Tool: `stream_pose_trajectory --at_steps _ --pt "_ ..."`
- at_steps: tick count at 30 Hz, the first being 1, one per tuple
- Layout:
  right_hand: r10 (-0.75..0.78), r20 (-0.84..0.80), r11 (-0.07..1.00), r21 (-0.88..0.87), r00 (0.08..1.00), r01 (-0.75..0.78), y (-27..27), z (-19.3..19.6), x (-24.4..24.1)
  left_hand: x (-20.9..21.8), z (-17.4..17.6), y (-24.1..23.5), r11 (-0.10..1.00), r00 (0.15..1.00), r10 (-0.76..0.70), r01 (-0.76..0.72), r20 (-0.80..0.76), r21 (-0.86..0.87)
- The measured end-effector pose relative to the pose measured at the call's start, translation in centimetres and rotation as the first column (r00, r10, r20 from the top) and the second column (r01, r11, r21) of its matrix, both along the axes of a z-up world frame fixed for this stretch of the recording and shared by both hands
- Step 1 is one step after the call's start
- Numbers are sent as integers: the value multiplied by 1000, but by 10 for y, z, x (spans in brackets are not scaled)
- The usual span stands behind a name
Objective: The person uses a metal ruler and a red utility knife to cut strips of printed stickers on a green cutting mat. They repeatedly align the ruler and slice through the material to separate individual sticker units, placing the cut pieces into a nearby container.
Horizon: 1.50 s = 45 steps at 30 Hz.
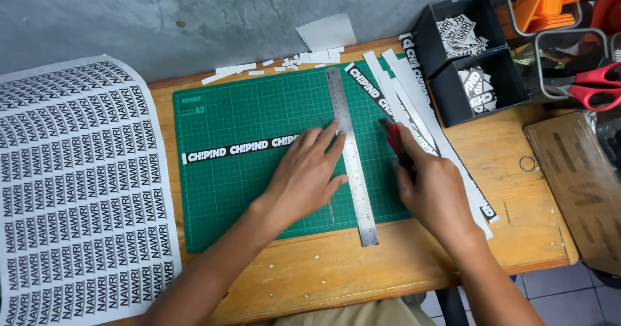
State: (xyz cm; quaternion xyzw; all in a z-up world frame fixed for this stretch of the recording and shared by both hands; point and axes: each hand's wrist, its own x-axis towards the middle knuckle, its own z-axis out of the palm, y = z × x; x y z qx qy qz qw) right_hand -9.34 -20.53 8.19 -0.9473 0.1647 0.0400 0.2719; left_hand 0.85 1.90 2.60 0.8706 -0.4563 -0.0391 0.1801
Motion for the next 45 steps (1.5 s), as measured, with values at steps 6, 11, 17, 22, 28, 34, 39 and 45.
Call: stream_pose_trajectory --at_steps 6,11,17,22,28,34,39,45 --pt "39 144 989 137 989 -59 3 -4 34 -5 -8 4 997 978 -77 78 193 -2" --pt "-18 225 970 239 974 -37 -1 -36 36 -11 -26 6 985 977 1 36 215 -171" --pt "-31 230 966 258 973 -30 -6 -45 33 -8 -32 9 955 986 16 34 167 -295" --pt "-12 219 963 264 976 -48 -5 -57 31 -9 -32 10 950 990 30 14 135 -311" --pt "-12 207 964 263 978 -44 -5 -60 29 1 -9 21 956 976 217 -210 12 -206" --pt "-7 213 967 249 977 -47 -5 -60 28 23 -16 34 896 901 431 -433 -43 -96" --pt "-22 235 964 264 972 -42 -5 -46 30 20 -20 18 878 886 449 -462 -119 -127" --pt "-8 256 969 240 967 -56 -1 -40 30 15 -17 9 868 918 335 -388 -211 -309"
